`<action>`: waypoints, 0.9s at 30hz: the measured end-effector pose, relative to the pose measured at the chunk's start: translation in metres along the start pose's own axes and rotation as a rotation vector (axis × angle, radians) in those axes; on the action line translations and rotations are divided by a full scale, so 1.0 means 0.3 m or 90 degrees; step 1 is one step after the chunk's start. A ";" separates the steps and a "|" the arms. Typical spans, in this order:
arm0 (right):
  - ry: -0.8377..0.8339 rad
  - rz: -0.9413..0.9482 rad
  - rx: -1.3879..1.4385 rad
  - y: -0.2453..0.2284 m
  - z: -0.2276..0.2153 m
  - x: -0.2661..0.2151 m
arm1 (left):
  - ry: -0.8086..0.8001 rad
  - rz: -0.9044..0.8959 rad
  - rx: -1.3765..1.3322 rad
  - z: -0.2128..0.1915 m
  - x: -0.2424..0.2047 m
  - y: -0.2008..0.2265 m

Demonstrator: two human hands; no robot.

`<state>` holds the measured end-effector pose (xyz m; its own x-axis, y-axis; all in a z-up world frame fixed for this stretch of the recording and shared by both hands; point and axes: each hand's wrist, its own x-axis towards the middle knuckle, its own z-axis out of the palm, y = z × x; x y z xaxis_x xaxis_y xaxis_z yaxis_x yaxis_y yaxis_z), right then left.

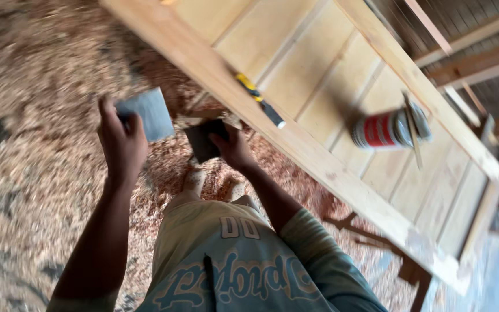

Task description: The person applies wood filler to gaps in a wooden door using a putty knife and a sanding block. They spread the filler into the seams, smooth it with the sanding block, and occasionally scrape excess material off the tools.

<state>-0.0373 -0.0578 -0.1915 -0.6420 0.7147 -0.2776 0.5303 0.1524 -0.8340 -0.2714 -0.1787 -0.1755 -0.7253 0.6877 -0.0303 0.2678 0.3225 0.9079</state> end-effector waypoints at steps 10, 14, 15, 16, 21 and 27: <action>0.130 0.144 0.285 0.005 -0.184 -0.226 | -0.354 0.068 0.330 0.264 0.074 -0.101; 0.208 0.106 0.406 0.122 -0.206 -0.263 | -0.500 0.169 0.266 0.395 0.001 0.063; 0.252 0.106 0.382 0.162 -0.217 -0.280 | -0.519 0.221 0.123 0.431 -0.012 0.131; 0.295 0.108 0.357 0.206 -0.230 -0.303 | -0.540 0.262 -0.024 0.481 -0.022 0.199; 0.501 0.456 0.231 0.409 -0.236 -0.476 | -0.771 -0.013 -0.437 0.661 -0.037 0.339; 0.605 0.185 0.569 0.391 -0.265 -0.596 | -0.786 0.143 0.183 0.906 -0.072 0.170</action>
<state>0.1837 -0.1136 -0.2017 0.2568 0.8955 -0.3635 -0.1951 -0.3204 -0.9270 -0.0697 -0.0004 -0.2421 0.3762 0.8381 -0.3951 0.5457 0.1442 0.8255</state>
